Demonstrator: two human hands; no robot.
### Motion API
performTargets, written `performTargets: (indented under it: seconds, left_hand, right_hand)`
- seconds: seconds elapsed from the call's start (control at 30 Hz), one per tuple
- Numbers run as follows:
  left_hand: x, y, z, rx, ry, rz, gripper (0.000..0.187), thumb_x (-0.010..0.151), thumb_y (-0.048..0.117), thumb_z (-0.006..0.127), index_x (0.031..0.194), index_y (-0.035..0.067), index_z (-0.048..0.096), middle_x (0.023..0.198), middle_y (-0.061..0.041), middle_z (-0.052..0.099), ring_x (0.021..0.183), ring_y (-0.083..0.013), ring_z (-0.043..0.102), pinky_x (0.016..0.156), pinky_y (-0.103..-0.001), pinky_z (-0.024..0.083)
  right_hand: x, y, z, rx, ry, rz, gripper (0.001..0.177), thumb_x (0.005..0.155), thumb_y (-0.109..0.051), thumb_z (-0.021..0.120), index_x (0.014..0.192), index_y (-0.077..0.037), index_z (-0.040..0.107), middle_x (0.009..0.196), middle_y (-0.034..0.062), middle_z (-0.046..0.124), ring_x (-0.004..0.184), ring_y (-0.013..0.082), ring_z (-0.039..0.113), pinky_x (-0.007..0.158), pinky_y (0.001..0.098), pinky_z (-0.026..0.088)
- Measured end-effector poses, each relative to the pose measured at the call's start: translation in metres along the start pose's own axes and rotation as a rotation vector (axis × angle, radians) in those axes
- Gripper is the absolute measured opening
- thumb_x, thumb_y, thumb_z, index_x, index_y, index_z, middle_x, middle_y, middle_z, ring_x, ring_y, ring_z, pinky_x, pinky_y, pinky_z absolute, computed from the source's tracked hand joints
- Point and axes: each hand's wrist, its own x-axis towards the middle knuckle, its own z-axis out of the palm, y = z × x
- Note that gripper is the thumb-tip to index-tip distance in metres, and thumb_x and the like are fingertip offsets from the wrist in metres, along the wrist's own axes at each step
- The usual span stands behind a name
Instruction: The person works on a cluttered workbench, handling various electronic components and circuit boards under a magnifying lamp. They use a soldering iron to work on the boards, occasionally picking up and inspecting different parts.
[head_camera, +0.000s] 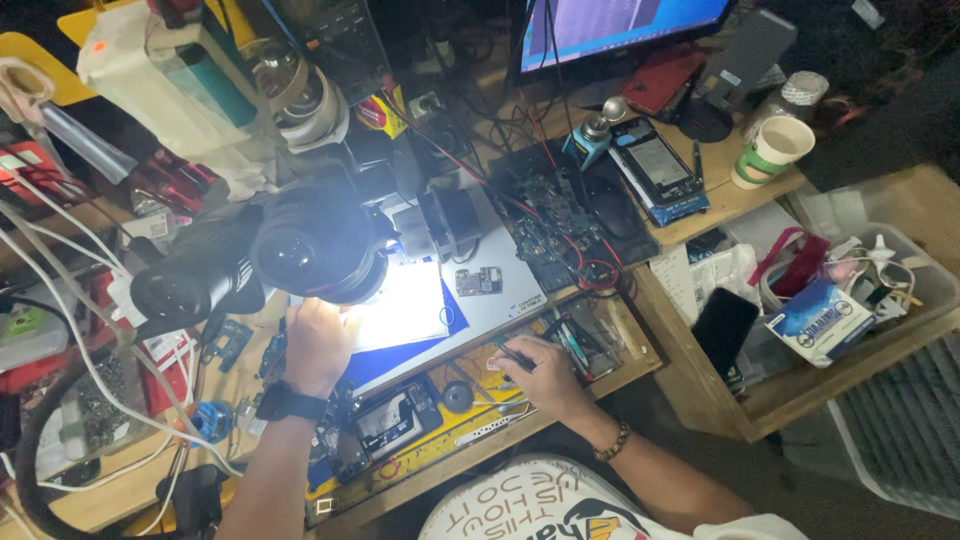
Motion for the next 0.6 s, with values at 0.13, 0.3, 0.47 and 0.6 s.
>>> performTargets:
  seconds: [0.13,0.3,0.47,0.6]
  left_hand:
    - [0.005,0.001,-0.004,0.065,-0.094,-0.013,0.03,0.084,0.03,0.073,0.074,0.001,0.073,0.083,-0.018,0.069,0.088,-0.0357,0.064,0.088,-0.049,0.045]
    - [0.008,0.008,-0.011,0.132,-0.12,0.012,0.028,0.085,0.031,0.068,0.073,0.007,0.076,0.081,-0.018,0.069,0.089,-0.0353,0.063,0.085,-0.052,0.043]
    - [0.0,0.004,-0.004,0.199,-0.036,0.105,0.024,0.089,0.027,0.064,0.079,0.008,0.074,0.086,-0.014,0.069,0.094,-0.0335,0.062,0.083,-0.051,0.043]
    - [-0.001,0.0,0.0,0.199,-0.073,0.063,0.022,0.09,0.026,0.065,0.08,0.009,0.074,0.088,-0.012,0.069,0.094,-0.0329,0.061,0.083,-0.05,0.042]
  right_hand:
    - [-0.001,0.0,0.0,0.012,0.003,0.013,0.015,0.085,-0.015,0.078,0.088,-0.001,0.072,0.083,0.0085,0.072,0.07,0.0188,0.07,0.064,0.0318,0.054]
    - [-0.003,-0.002,0.0,-0.006,-0.009,0.002,0.014,0.086,-0.014,0.077,0.09,-0.002,0.074,0.085,0.009,0.074,0.072,0.019,0.072,0.065,0.0316,0.055]
    - [-0.006,0.001,0.001,0.005,-0.033,0.017,0.013,0.087,-0.013,0.076,0.093,-0.002,0.076,0.087,0.0092,0.075,0.076,0.0189,0.074,0.066,0.0311,0.055]
    - [-0.008,0.003,0.006,0.035,-0.022,0.028,0.013,0.088,-0.013,0.075,0.096,-0.002,0.075,0.089,0.0092,0.076,0.077,0.0175,0.074,0.066,0.0303,0.057]
